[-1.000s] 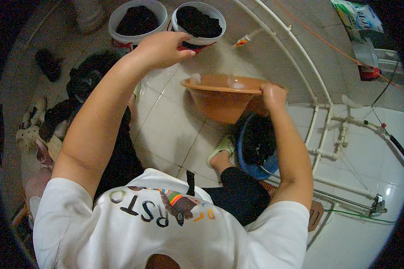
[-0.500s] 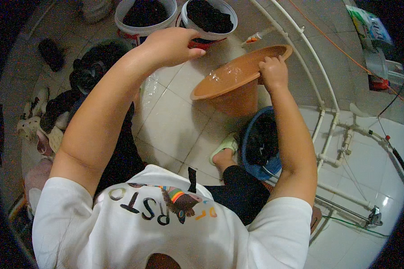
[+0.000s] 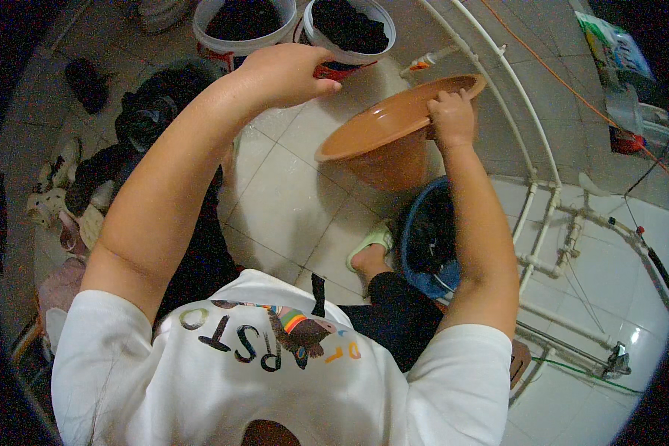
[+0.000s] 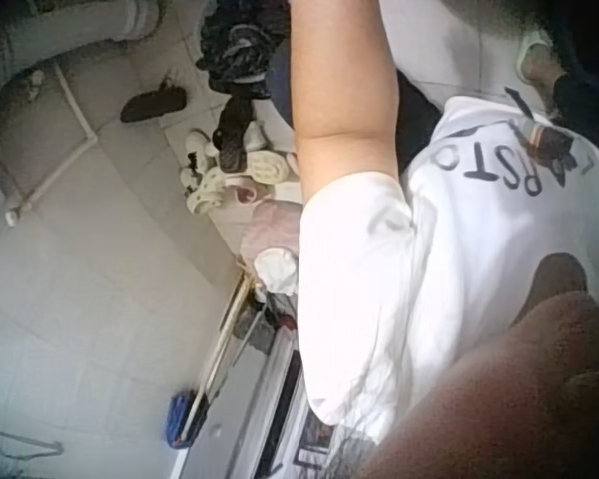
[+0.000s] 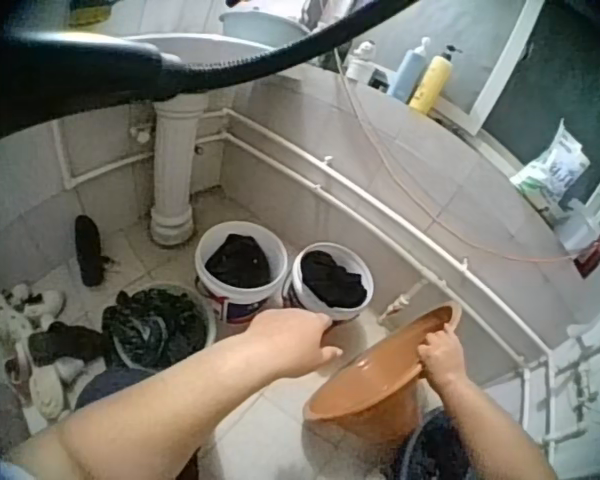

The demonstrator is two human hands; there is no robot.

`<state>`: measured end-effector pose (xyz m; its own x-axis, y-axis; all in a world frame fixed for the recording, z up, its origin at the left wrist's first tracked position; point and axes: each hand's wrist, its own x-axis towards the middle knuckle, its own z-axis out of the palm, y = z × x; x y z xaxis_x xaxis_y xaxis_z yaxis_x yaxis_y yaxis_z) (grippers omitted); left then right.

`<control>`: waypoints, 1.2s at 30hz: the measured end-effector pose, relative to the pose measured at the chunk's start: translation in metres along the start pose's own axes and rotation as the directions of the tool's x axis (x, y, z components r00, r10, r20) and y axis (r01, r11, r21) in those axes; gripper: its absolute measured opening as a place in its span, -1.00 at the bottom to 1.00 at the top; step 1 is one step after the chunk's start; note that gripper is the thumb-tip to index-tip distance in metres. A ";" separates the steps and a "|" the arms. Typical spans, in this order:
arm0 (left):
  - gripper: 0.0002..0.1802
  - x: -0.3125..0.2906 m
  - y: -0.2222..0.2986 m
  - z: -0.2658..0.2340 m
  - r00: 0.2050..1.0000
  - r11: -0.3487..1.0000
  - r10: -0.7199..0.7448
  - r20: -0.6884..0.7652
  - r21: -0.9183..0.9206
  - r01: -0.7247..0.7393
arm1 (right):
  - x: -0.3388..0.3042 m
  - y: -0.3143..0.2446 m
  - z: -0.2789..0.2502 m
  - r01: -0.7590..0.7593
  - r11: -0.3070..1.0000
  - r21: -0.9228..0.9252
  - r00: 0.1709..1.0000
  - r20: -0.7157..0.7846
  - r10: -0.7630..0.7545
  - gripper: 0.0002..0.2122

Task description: The person hand-washes dark-colored clothes in a soapy basin, using a handheld shower hose to rinse and a washboard to scrub. They repeatedly agitate, squeeze, and rinse the garments, then transfer them to a bucket.

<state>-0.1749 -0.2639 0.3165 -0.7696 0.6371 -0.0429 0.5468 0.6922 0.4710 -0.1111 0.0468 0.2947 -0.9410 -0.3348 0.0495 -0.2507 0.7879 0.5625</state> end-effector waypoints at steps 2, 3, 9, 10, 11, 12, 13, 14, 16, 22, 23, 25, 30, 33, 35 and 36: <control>-0.55 0.000 0.002 -0.002 0.999 1.000 -0.022 0.040 -0.008 0.022 | -0.001 -0.004 -0.001 -0.005 1.000 0.012 1.000 -0.003 0.005 -0.93; -0.53 -0.001 0.003 -0.004 0.998 0.999 -0.033 0.060 -0.012 0.034 | -0.002 -0.006 -0.003 -0.010 1.000 0.021 1.000 -0.008 0.010 -0.94; -0.39 0.003 -0.025 -0.038 0.957 0.949 -0.030 -0.290 -0.309 -0.064 | -0.019 -0.019 -0.008 -0.090 0.993 0.072 0.996 0.023 0.088 -0.96; -0.39 0.012 -0.046 -0.042 0.927 0.872 -0.085 -0.365 -0.478 -0.108 | -0.025 -0.024 -0.010 -0.106 0.989 0.102 0.993 0.065 0.099 -0.97; -0.40 0.010 -0.072 -0.050 0.886 0.772 -0.165 -0.433 -0.616 -0.157 | -0.024 -0.034 -0.010 -0.108 0.984 0.142 0.991 0.094 0.095 -0.96; -0.46 0.000 -0.072 -0.068 0.883 0.613 -0.273 -0.382 -0.776 -0.146 | -0.040 -0.039 -0.005 -0.117 0.977 0.175 0.980 0.179 0.086 -0.96; -0.51 -0.011 -0.072 -0.086 0.878 0.422 -0.367 -0.306 -0.896 -0.135 | -0.057 -0.045 0.000 -0.129 0.970 0.207 0.962 0.263 0.072 -0.94; -0.51 -0.015 -0.100 -0.086 0.867 0.386 -0.384 -0.318 -0.908 -0.162 | -0.066 -0.059 -0.004 -0.131 0.949 0.287 0.974 0.217 0.069 -0.95; -0.39 -0.027 -0.178 -0.066 0.827 0.485 -0.461 -0.321 -0.872 -0.068 | -0.085 -0.092 -0.008 -0.122 0.896 0.427 0.991 0.105 0.085 -0.91; 0.16 -0.099 -0.321 0.042 0.597 0.609 -0.784 -0.169 -0.395 0.688 | -0.143 -0.194 -0.005 -0.255 0.723 0.642 0.967 0.182 0.180 -0.66; 0.27 -0.107 -0.333 0.068 0.579 0.603 -0.798 -0.169 -0.268 0.752 | -0.148 -0.210 -0.010 -0.267 0.691 0.672 0.962 0.227 0.151 -0.59; 0.39 -0.111 -0.331 0.102 0.558 0.546 -0.829 -0.034 -0.261 0.796 | -0.153 -0.235 -0.011 -0.318 0.594 0.739 0.935 0.348 0.067 -0.48; 0.17 -0.085 -0.306 0.127 0.525 0.532 -0.846 -0.090 -0.084 0.843 | -0.154 -0.271 0.003 -0.270 0.558 0.785 0.938 0.344 -0.030 -0.43; -0.01 -0.067 -0.327 0.132 0.466 0.478 -0.875 -0.130 -0.081 0.874 | -0.150 -0.277 0.005 -0.300 0.514 0.803 0.933 0.359 -0.015 -0.42; -0.11 -0.073 -0.354 0.134 0.451 0.483 -0.872 -0.190 -0.186 0.856 | -0.147 -0.277 0.007 -0.307 0.493 0.814 0.938 0.346 0.012 -0.43; -0.14 -0.078 -0.358 0.123 0.414 0.465 -0.884 -0.218 -0.318 0.826 | -0.149 -0.277 0.011 -0.308 0.474 0.825 0.941 0.338 0.023 -0.43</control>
<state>-0.2698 -0.5198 0.0431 -0.8736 -0.4222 -0.2419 -0.4863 0.7408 0.4634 0.0965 -0.1157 0.1223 -0.9681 -0.1220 -0.2190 -0.0166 0.9028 -0.4298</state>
